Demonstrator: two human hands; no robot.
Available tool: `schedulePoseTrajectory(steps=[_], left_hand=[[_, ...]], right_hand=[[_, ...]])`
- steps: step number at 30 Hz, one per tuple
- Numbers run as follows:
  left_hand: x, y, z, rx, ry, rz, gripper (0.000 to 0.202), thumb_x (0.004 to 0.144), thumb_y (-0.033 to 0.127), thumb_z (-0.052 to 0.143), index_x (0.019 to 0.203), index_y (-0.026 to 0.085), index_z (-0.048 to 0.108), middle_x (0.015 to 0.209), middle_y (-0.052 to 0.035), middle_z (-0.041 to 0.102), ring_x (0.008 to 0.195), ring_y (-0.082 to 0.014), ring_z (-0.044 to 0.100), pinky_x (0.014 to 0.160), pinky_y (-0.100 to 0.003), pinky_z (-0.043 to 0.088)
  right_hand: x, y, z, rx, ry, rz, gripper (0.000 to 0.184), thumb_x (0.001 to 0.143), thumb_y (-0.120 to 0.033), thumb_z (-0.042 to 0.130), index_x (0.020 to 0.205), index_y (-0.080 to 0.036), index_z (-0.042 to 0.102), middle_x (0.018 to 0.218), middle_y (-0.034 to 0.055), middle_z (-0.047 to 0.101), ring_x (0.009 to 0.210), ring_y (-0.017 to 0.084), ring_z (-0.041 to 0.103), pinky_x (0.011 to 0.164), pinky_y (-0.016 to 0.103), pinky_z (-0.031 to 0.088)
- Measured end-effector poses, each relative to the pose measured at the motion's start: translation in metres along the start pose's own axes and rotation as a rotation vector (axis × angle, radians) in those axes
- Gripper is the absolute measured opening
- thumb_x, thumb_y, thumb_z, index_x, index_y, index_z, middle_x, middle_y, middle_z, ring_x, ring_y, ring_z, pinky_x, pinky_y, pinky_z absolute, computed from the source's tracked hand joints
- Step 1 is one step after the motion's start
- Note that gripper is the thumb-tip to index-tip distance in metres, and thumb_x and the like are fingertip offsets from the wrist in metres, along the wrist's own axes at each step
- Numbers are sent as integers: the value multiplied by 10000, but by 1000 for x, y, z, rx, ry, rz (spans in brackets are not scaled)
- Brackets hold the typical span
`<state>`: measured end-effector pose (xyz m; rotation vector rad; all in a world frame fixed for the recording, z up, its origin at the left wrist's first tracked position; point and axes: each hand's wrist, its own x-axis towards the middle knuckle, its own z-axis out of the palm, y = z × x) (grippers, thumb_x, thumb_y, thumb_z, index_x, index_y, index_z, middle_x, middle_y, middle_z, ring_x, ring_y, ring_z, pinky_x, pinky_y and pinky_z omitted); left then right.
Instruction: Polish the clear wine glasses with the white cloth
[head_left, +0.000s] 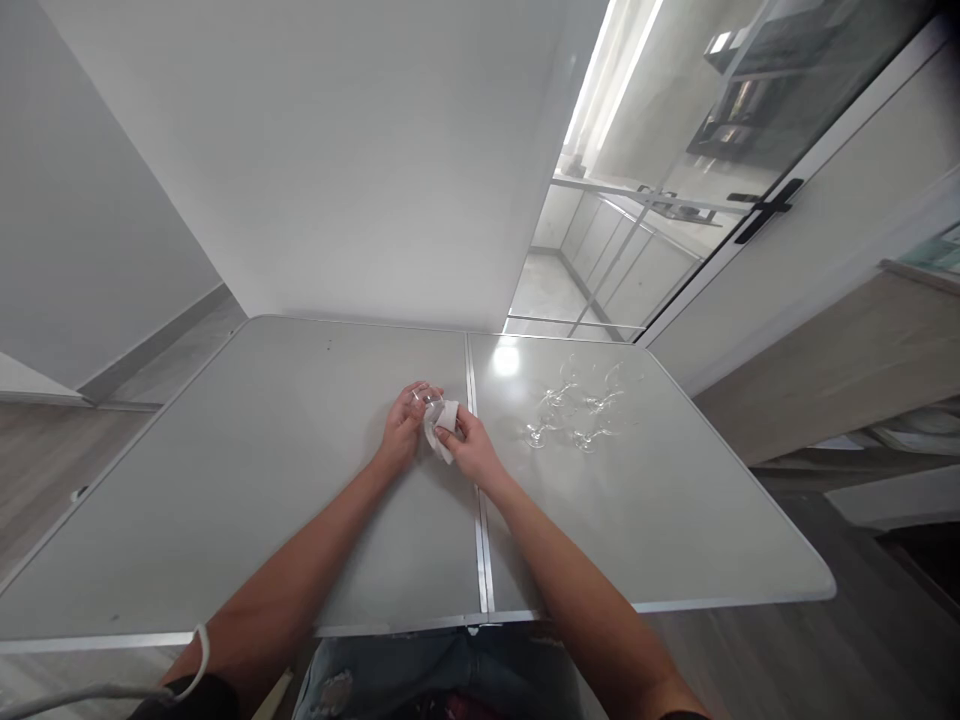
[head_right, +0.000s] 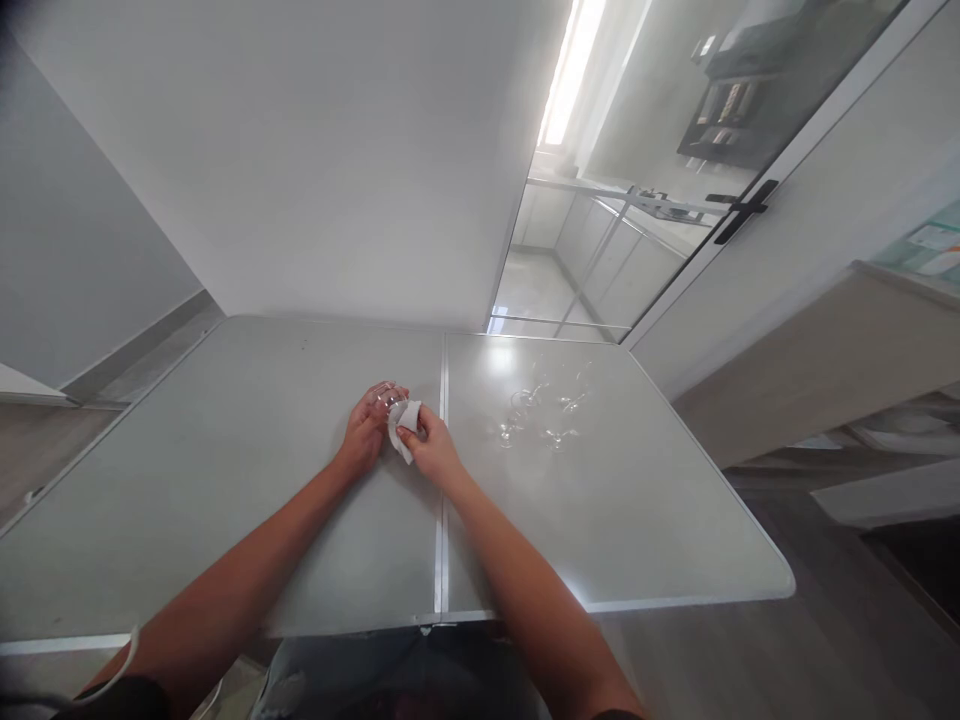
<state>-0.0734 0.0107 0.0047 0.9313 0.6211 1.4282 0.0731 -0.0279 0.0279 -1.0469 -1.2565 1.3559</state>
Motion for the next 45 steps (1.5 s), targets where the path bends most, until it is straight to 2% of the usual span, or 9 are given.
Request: schedulePoseTrajectory(steps=[3,10,14,18,21,26,34,41,45], left_hand=[[1,-1,-1,44,31,27,508,813,440,801,1228,202,630,1227,-130,717,1137,-240,668,990,-368,491],[-1,9,0,-66,-59,-116,545,830,478,772,1262,168,647,1315,-168,679,1229,-303,637,1004,-416,509],[1,4,0,-9,-2,-51,546,819,485,782,1244,175,632,1269,-162,701,1148,-273,676,978,-402,523],[3,0,0,50,17,46,566,794,423,823,1261,192,603,1297,-157,686,1178,-245,659,1031,-383,488],[2,5,-1,15,-10,1,591,783,437,829,1272,186,613,1339,-170,661,1194,-261,652,1026,-387,496],[0,12,-4,-65,-115,-107,717,727,516,851,1308,158,631,1417,-204,602,1257,-316,615,1013,-399,512],[3,10,-3,-101,-46,-42,614,749,407,862,1274,186,631,1416,-170,607,1257,-271,620,1081,-397,469],[1,13,-10,-101,-135,-123,715,715,462,872,1326,187,622,1462,-171,564,1277,-308,598,1002,-378,527],[2,14,-8,-133,-131,-93,727,676,420,909,1305,205,612,1459,-159,553,1297,-289,583,1049,-367,500]], right_hand=[[-1,4,7,-247,122,-122,148,787,-303,707,805,-233,577,736,-8,543,744,176,497,729,293,427],[1,0,1,513,-232,303,269,850,-461,655,904,-215,560,673,-13,553,615,163,500,676,337,479],[2,0,-1,175,-45,70,259,809,-389,706,968,-225,584,791,-1,593,704,165,523,702,304,451],[1,4,2,-359,136,-200,152,803,-313,674,787,-227,550,759,6,544,776,186,491,779,313,425],[2,5,2,-179,100,-117,186,810,-365,682,872,-231,569,775,5,570,746,181,504,737,309,442],[4,2,-4,411,-239,263,330,830,-503,672,947,-216,557,697,-13,558,617,165,519,665,344,486],[3,6,8,-374,169,-216,128,830,-319,655,830,-237,557,807,37,584,840,223,549,793,336,446],[7,3,-3,310,-205,209,382,816,-538,678,986,-224,544,754,5,589,619,180,547,627,341,492],[6,3,-1,-49,5,-81,259,825,-428,705,888,-230,550,778,5,590,705,170,541,670,290,456]])
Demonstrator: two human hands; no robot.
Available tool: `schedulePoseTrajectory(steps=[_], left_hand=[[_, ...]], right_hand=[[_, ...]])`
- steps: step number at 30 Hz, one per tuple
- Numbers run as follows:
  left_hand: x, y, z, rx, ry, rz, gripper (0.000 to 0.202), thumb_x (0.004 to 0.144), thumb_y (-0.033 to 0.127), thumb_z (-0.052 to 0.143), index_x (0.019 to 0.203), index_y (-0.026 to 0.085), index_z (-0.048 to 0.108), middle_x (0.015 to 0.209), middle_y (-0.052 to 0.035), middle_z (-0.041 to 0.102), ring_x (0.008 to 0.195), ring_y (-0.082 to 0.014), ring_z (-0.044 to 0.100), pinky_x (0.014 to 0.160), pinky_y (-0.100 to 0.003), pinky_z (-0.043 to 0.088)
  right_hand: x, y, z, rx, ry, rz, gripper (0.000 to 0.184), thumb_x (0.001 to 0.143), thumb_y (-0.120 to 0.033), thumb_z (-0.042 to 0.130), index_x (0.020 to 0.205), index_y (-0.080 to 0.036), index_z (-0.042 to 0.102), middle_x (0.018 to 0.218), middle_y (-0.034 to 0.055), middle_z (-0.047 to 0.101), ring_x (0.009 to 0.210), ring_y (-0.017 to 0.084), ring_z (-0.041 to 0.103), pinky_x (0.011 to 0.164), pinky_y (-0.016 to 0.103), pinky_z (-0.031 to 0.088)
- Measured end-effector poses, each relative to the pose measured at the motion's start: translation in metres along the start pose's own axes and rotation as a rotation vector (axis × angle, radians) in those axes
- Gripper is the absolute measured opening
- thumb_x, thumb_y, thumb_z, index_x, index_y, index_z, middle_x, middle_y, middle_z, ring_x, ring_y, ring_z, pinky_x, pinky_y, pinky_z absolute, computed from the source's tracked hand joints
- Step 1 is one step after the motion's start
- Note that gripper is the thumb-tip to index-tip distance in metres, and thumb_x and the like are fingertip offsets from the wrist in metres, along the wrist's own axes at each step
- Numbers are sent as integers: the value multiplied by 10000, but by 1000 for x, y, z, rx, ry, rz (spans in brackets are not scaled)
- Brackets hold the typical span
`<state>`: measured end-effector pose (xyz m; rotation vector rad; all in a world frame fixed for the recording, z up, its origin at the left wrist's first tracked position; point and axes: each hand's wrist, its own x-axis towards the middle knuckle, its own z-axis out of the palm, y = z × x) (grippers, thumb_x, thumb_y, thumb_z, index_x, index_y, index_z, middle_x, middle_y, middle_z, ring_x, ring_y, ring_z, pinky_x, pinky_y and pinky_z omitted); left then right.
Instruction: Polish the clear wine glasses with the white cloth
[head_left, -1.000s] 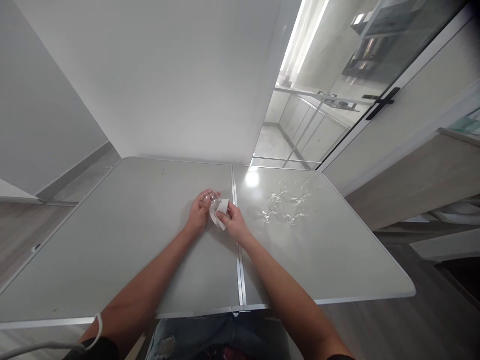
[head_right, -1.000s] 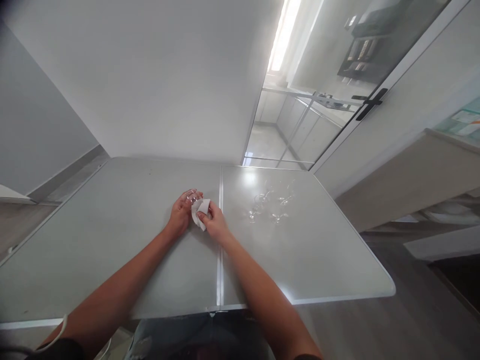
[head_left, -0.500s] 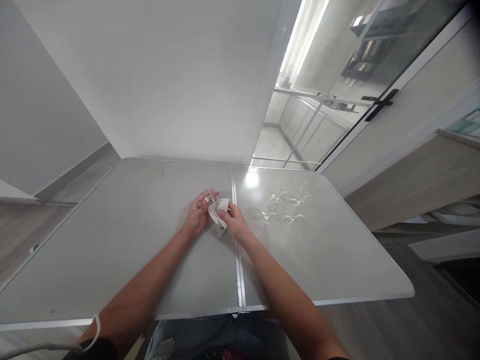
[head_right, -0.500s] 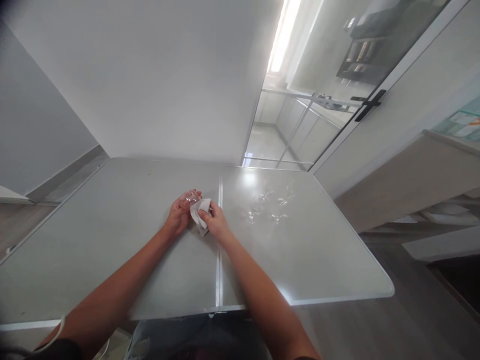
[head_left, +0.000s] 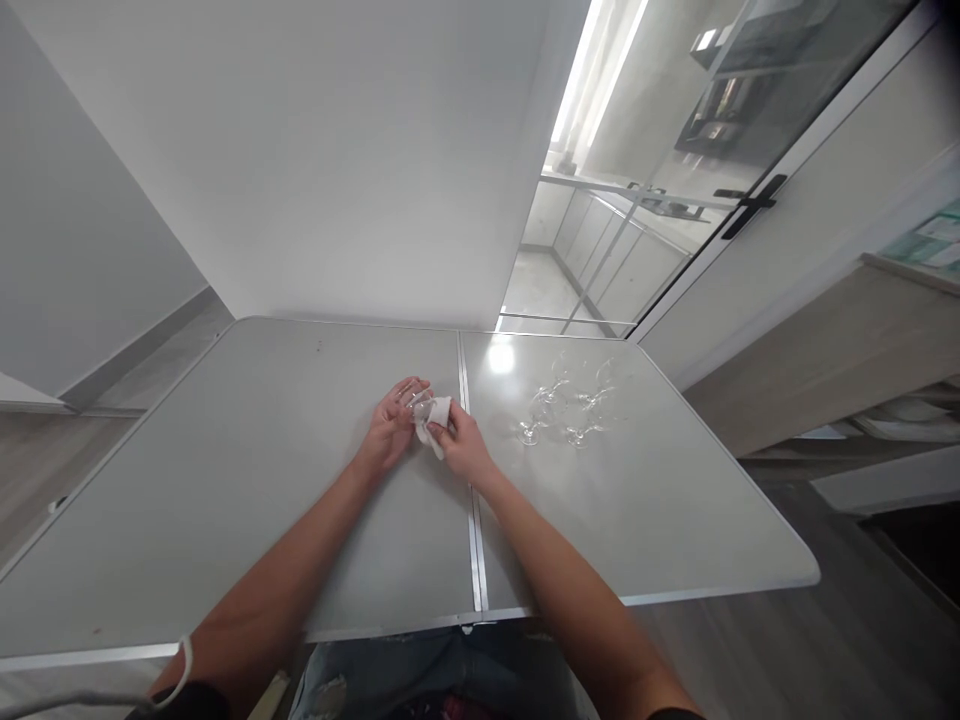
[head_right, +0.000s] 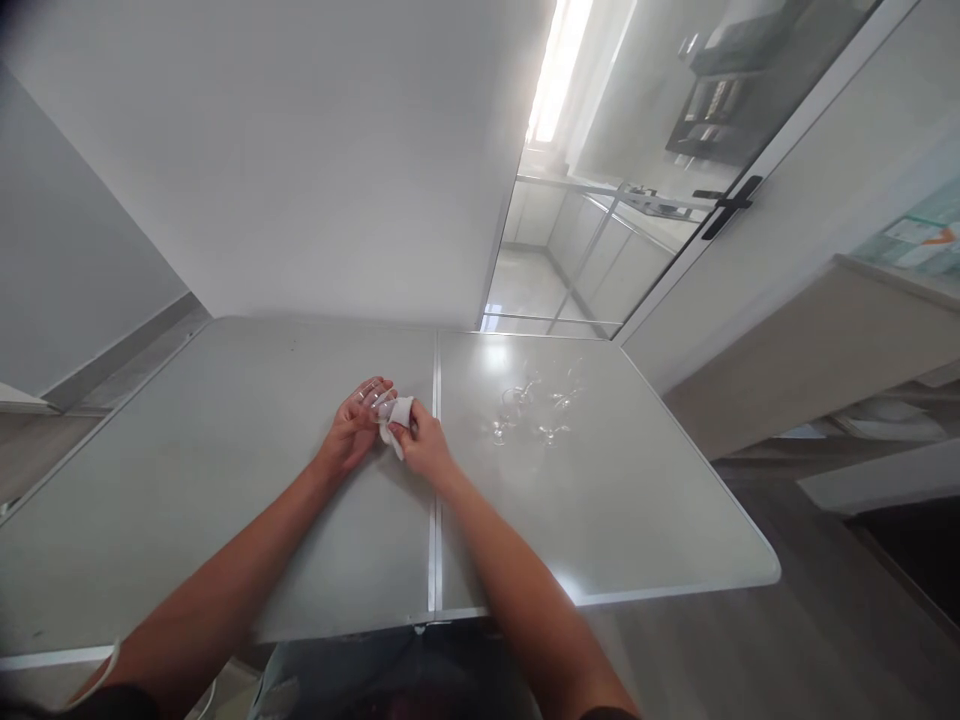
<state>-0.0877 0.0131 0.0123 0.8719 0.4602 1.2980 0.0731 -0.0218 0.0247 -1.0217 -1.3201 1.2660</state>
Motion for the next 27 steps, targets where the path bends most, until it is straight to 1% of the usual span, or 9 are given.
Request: schedulePoseTrajectory(steps=[3,5,8,10,14,16,18,22,27], left_hand=[[1,2,4,3,6,36,698,663,384,925,1270,255,605,1477,-129,523,1340,-277,541,1062,-374,493],[1,4,7,8,7,54,673,671,378,920,1253,297,592,1510,-104,479,1381,-282,492,1056,-409,506],[1,6,9,10,41,112,644,692,383,906,1237,347,565,1547,-71,420,1440,-291,406,1049,-499,516],[0,7,11,1,67,165,637,704,391,897,1234,371,544,1553,-58,402,1458,-285,377,1060,-536,504],[-1,7,17,16,60,195,657,696,373,905,1212,377,499,1492,-67,462,1425,-263,431,1105,-517,472],[-2,5,21,52,44,174,677,678,324,919,1191,365,479,1413,-65,529,1370,-259,503,1116,-505,464],[-3,2,24,100,40,158,672,665,269,925,1163,333,479,1315,-56,591,1276,-258,593,1097,-491,483],[-5,-6,26,214,26,165,628,650,217,926,1120,259,512,1161,-54,657,1049,-245,714,962,-424,567],[-6,-7,25,253,-45,181,592,686,188,900,1106,251,489,1122,-41,650,1068,-248,708,930,-431,604]], right_hand=[[-3,-1,3,-252,241,-163,207,868,-382,658,838,-249,502,702,-20,543,680,167,506,655,270,412],[-5,-3,2,-205,438,-188,168,914,-393,599,942,-261,499,736,-22,576,683,170,527,651,269,416],[-4,-5,-3,-47,686,-173,253,932,-411,574,1128,-266,505,963,18,665,859,175,611,764,280,467],[-1,-2,-2,86,663,-86,300,919,-436,583,1156,-257,549,1064,37,680,951,174,630,824,289,486],[8,10,10,510,350,88,394,878,-551,620,1113,-235,628,1169,72,700,1030,201,661,845,327,534],[11,14,14,600,277,105,431,843,-557,682,1119,-228,641,1170,77,713,1028,209,671,861,340,543],[11,17,14,554,284,104,440,785,-498,768,1098,-208,663,1105,74,735,972,207,680,851,337,546],[8,23,5,334,427,102,412,718,-409,816,1020,-147,718,974,81,754,840,205,676,762,327,548],[7,21,0,292,484,100,382,692,-381,820,978,-144,731,892,59,753,774,200,666,708,316,538]])
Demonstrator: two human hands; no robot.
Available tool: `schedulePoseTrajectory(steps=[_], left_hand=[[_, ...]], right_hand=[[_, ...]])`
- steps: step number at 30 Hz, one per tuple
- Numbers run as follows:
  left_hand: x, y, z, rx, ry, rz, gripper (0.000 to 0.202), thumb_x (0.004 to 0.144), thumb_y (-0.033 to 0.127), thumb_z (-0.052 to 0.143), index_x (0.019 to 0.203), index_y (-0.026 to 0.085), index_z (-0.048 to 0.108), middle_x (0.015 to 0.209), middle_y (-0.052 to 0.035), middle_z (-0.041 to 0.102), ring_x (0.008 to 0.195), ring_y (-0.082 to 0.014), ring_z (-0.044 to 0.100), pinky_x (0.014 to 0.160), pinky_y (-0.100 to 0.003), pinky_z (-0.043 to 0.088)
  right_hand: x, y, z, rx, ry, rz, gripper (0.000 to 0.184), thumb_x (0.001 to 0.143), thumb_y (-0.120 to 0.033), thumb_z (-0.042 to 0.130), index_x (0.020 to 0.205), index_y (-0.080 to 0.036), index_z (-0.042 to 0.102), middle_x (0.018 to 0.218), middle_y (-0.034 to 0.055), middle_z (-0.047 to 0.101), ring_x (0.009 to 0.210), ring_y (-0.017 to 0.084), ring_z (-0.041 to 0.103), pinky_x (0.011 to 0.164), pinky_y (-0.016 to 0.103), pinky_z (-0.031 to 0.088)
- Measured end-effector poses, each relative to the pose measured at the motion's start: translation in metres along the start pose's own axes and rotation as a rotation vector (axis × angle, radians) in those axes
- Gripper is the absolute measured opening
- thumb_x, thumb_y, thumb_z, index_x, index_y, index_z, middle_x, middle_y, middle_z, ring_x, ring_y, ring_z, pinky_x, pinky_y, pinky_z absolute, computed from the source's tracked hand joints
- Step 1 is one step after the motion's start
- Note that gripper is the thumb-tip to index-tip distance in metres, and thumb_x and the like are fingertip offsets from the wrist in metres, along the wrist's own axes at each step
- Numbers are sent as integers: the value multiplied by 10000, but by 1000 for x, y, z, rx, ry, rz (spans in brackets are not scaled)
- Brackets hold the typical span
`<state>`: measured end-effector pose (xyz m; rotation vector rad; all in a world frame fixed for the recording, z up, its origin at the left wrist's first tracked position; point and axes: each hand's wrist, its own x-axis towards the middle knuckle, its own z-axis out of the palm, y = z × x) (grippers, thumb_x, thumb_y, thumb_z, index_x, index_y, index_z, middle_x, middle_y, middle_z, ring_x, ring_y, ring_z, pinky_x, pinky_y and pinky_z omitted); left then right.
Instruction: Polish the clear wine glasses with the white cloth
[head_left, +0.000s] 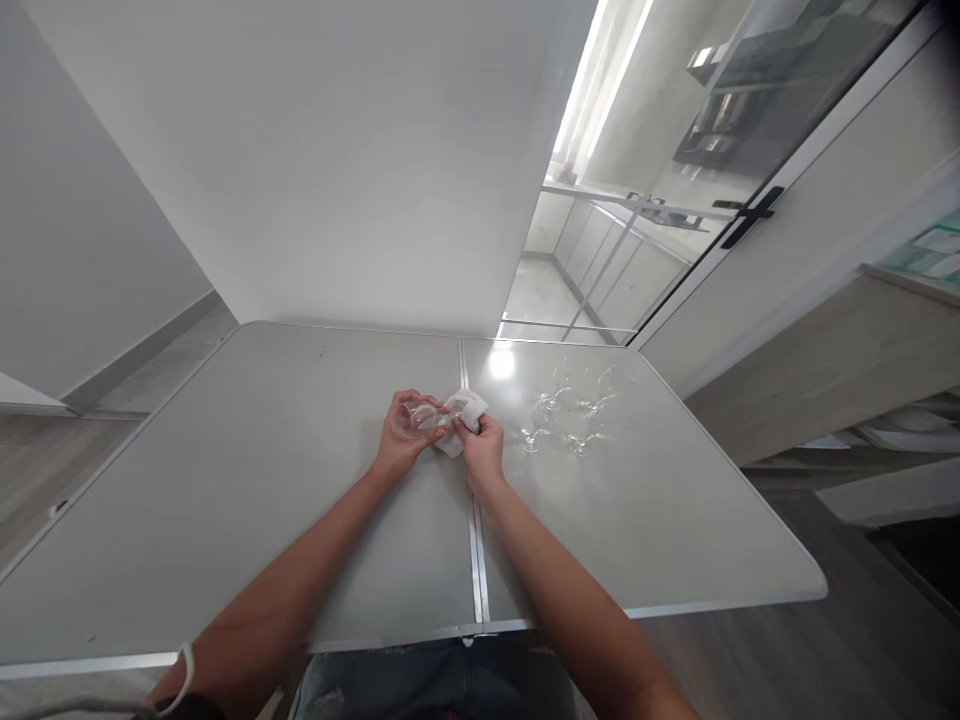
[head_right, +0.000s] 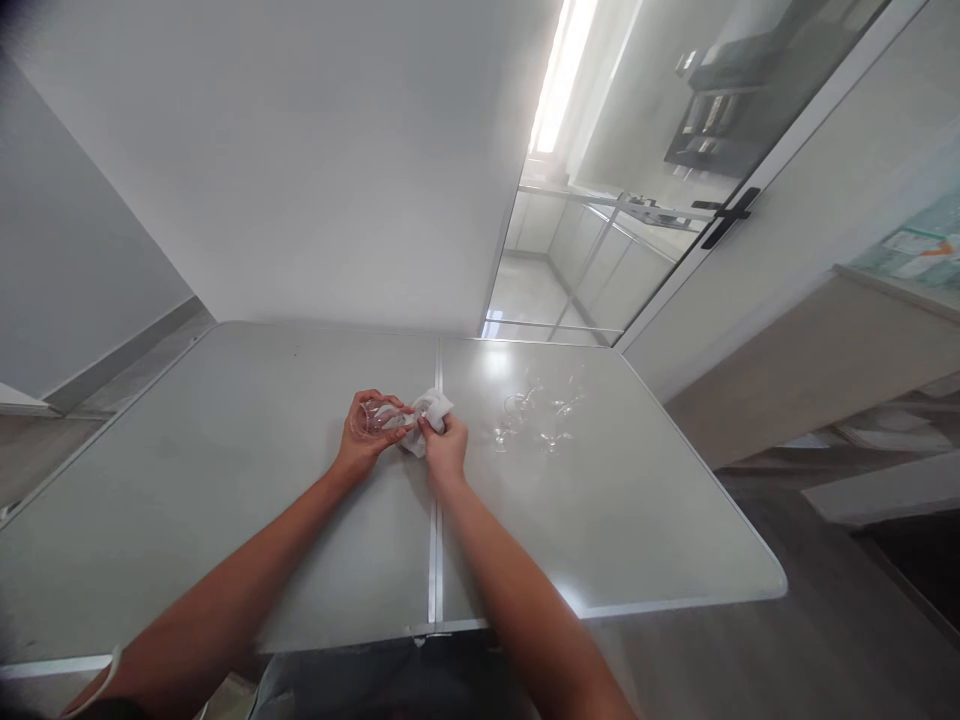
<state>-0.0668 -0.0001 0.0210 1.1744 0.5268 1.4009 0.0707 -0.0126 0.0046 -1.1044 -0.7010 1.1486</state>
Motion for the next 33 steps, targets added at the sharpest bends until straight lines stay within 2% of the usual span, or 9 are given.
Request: schedulePoseTrajectory(steps=[3,6,9,12,16,19,24,28,33], left_hand=[[1,-2,-6,-17,-12,9,596,709,184,884,1130,260,468,1133,-34,642,1047,-228,713,963,-467,600],[2,-5,-12,31,-13,19,606,716,181,879,1160,257,473,1152,-47,643,1008,-214,722,940,-450,611],[1,-6,-11,117,-32,30,585,712,181,883,1145,234,494,1142,-63,648,1031,-222,717,917,-409,614],[1,-4,-7,105,-22,32,573,721,187,878,1124,240,474,1149,-52,635,1058,-235,717,917,-418,616],[1,-1,-8,57,-7,22,585,725,216,878,1122,252,451,1163,-48,634,1068,-240,716,896,-415,633],[2,-2,-11,59,23,33,602,722,221,880,1142,254,450,1171,-51,637,1028,-222,723,891,-402,636],[3,-4,-8,127,-1,46,597,703,191,889,1122,240,467,1127,-49,635,996,-221,735,860,-369,631],[2,-2,-6,146,43,68,615,708,204,887,1138,251,450,1135,-39,627,977,-211,738,882,-386,622],[4,-3,-12,156,108,79,572,727,268,876,1127,252,467,1162,-50,618,967,-216,735,876,-406,610]], right_hand=[[1,-2,4,137,-117,73,409,684,-401,827,998,-163,718,917,62,762,793,204,680,707,306,541],[2,0,4,127,-181,112,409,649,-407,853,949,-154,740,877,66,765,757,197,678,686,295,532],[2,1,0,51,-97,102,409,613,-394,873,913,-140,759,831,65,762,720,201,674,661,304,527],[2,-1,-3,11,-24,82,420,599,-384,883,910,-128,764,843,74,765,722,212,676,674,325,534],[2,-3,0,22,-98,30,404,669,-395,830,980,-151,750,880,54,764,749,193,671,688,296,521],[2,-2,2,17,-162,47,382,678,-410,807,954,-154,744,859,49,757,731,185,659,667,282,507],[3,0,-4,-109,-39,52,371,618,-388,839,873,-133,756,804,50,744,686,186,633,641,293,498],[6,-5,-10,-265,15,11,411,580,-416,865,853,-129,756,814,58,738,711,197,624,642,298,494],[3,-12,-9,-429,-23,-97,314,704,-446,758,827,-163,696,753,13,664,690,168,564,631,276,462]])
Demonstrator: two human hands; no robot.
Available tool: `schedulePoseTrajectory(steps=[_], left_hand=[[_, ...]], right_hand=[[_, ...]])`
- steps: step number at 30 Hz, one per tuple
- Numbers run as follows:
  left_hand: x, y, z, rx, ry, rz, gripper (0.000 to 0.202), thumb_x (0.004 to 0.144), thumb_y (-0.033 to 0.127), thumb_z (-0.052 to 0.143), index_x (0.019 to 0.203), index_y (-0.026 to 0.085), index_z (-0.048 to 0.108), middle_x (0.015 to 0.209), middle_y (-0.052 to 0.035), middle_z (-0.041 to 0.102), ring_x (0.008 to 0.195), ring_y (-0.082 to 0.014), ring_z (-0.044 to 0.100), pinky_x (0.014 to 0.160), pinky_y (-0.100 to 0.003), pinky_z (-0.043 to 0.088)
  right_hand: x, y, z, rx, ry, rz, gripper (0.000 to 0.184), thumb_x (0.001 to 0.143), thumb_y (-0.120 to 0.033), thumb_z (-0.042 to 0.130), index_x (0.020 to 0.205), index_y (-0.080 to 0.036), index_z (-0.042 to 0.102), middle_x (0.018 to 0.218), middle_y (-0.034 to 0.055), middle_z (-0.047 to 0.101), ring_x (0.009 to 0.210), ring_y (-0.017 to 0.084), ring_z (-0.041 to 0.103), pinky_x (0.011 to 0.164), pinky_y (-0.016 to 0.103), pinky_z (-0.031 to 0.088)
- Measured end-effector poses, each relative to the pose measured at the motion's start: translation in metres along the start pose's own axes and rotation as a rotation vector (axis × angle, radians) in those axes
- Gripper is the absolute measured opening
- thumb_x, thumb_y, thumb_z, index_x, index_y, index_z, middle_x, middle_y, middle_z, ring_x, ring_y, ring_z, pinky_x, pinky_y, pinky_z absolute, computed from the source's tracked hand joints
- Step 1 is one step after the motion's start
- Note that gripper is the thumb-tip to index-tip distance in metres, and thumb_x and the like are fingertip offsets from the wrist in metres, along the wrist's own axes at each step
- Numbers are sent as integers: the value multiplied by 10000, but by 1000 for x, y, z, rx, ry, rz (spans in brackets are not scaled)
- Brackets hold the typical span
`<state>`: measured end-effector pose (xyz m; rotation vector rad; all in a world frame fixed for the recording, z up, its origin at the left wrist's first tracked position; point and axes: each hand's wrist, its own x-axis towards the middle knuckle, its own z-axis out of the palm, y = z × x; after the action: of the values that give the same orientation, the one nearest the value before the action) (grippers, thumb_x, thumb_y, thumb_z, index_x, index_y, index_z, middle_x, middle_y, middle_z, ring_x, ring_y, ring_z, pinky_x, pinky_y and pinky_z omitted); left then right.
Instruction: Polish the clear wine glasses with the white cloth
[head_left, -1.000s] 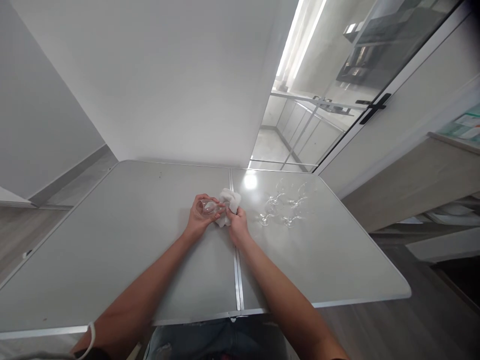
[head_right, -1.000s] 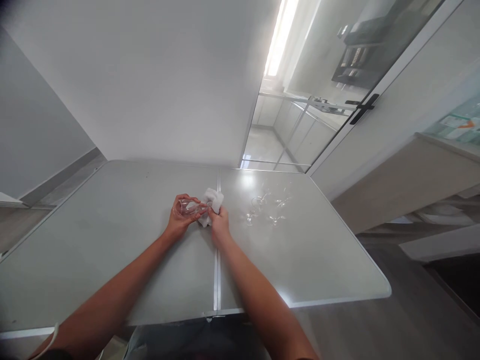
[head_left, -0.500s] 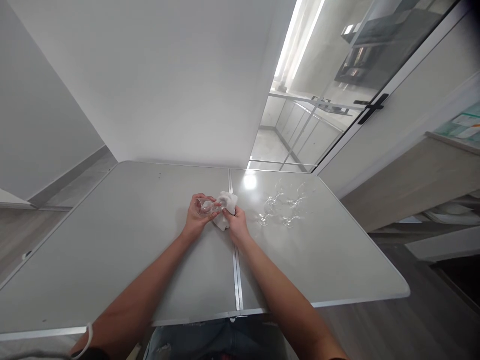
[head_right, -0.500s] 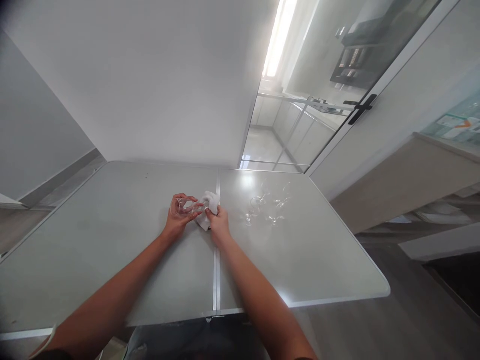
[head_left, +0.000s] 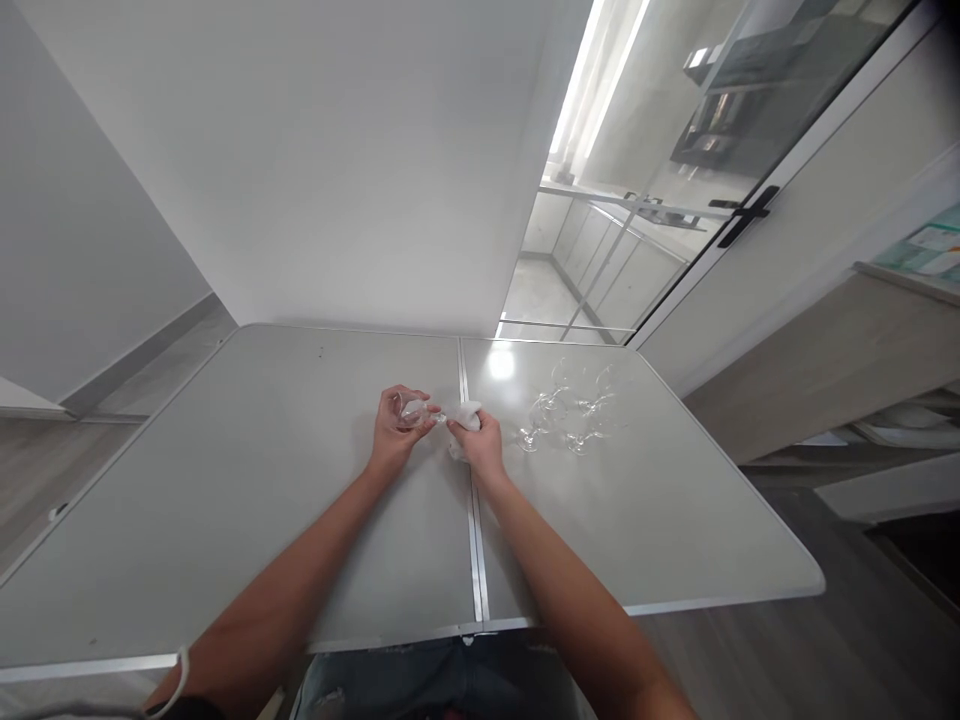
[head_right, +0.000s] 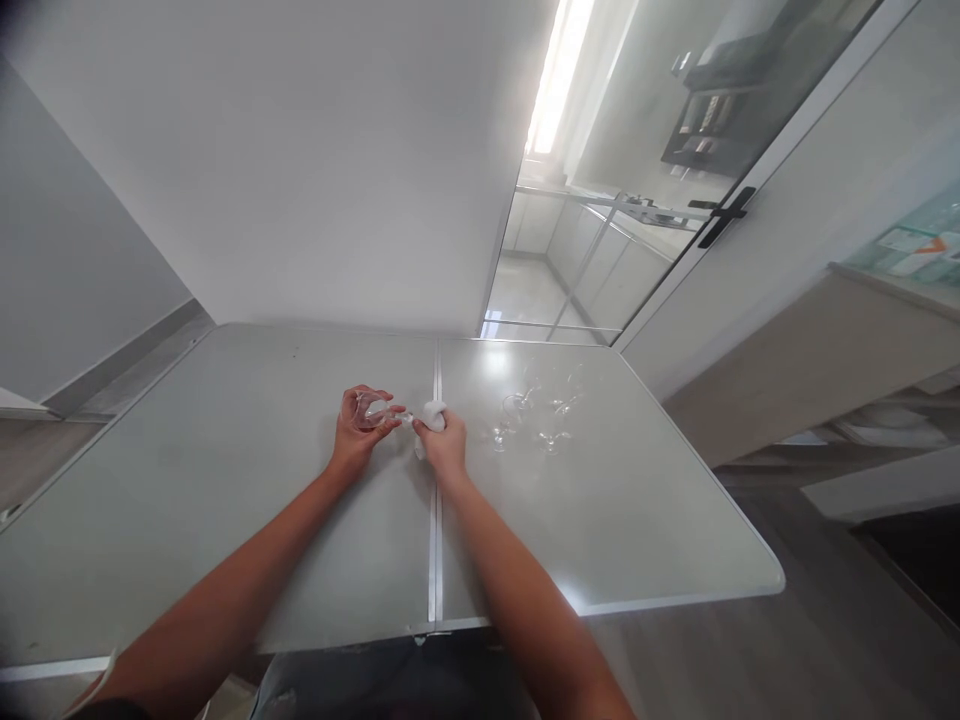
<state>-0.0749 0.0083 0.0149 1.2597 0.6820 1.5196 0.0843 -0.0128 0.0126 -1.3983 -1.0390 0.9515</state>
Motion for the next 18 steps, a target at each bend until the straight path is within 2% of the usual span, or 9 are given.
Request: schedulePoseTrajectory(steps=[4,6,9,11,13,15,18], left_hand=[[3,-6,-7,79,72,6,639,731,323,875,1214,261,460,1144,-76,674,1014,-235,720,900,-391,558],[4,-9,-9,143,98,16,667,732,347,873,1258,247,476,1139,-98,696,1101,-252,687,926,-379,521],[4,-11,-10,167,92,11,681,739,359,867,1293,238,490,1173,-115,701,1200,-269,645,963,-381,485],[4,-12,-10,135,68,-6,687,730,365,873,1292,238,499,1204,-123,697,1208,-276,646,966,-385,486],[4,-13,-11,99,57,-3,684,707,376,888,1270,235,525,1241,-130,686,1209,-282,653,969,-381,491],[4,-14,-11,67,28,1,684,686,399,900,1252,228,555,1258,-137,682,1222,-291,650,973,-371,494],[2,-13,-10,-1,-121,-63,740,664,467,904,1276,209,578,1229,-165,697,1231,-317,642,953,-372,515]], right_hand=[[-7,-12,-1,-106,-1,-284,175,767,-338,668,698,-186,611,892,37,631,770,168,570,724,289,474],[-11,-18,-2,-54,-59,-365,112,768,-260,634,862,-199,647,992,45,645,827,173,598,765,291,485],[-16,-23,-2,84,-209,-320,494,758,-193,593,1246,-253,551,937,4,662,737,153,596,686,266,481],[-17,-24,-1,73,-271,-286,540,754,-212,611,1288,-255,540,826,-27,635,654,140,547,626,248,448],[-18,-24,2,-19,-258,-281,453,759,-280,663,1208,-236,621,783,-31,624,648,137,521,629,244,430],[-19,-22,4,-126,-256,-291,311,763,-364,700,1035,-212,700,759,-24,637,662,139,520,646,242,419],[-19,-17,7,-263,-330,-317,225,790,-409,676,729,-193,687,631,-21,602,610,133,491,607,239,375]])
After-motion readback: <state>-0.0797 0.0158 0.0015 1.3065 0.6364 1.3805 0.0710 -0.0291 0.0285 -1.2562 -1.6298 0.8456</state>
